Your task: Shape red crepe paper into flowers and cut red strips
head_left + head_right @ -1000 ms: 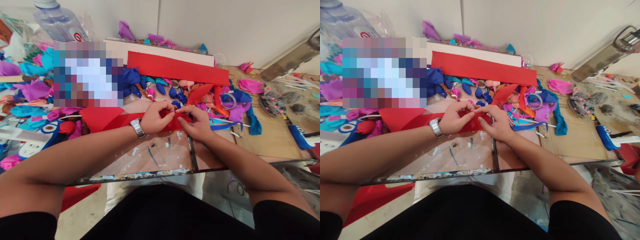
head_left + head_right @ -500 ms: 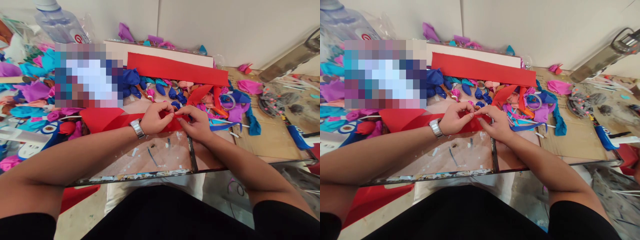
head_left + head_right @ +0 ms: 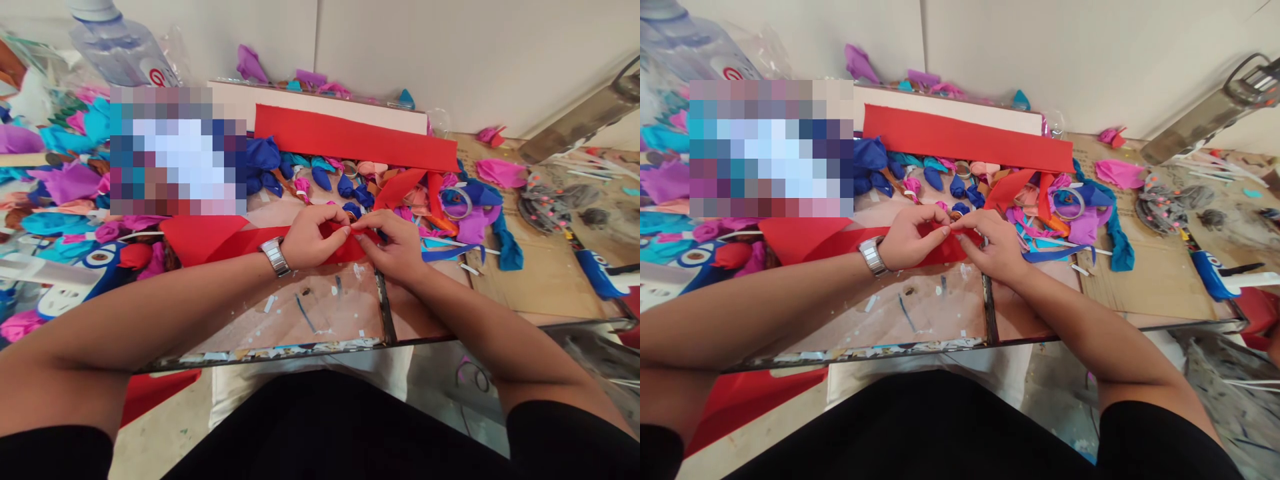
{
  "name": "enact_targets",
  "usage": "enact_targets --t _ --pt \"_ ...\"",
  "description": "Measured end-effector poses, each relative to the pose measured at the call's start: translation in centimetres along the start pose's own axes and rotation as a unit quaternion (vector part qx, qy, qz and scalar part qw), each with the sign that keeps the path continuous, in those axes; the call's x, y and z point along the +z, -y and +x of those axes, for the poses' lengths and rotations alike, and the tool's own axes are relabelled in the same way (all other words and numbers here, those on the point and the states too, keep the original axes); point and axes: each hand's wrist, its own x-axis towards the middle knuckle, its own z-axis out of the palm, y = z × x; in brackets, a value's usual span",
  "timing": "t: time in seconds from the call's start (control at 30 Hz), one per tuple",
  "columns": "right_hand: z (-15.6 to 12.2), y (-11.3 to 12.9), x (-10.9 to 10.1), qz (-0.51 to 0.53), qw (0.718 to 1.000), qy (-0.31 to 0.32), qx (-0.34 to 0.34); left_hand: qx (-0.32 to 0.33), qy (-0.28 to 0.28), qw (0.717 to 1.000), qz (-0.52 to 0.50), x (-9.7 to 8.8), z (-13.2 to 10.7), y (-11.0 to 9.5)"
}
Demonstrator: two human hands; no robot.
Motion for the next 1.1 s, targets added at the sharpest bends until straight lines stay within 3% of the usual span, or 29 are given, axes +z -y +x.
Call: enact_targets --t 1.1 --pt "0.09 -0.02 -0.17 -0.031 0.999 -0.015 0.005 0.015 -0.017 0.999 0.029 0.19 -0.06 -0.04"
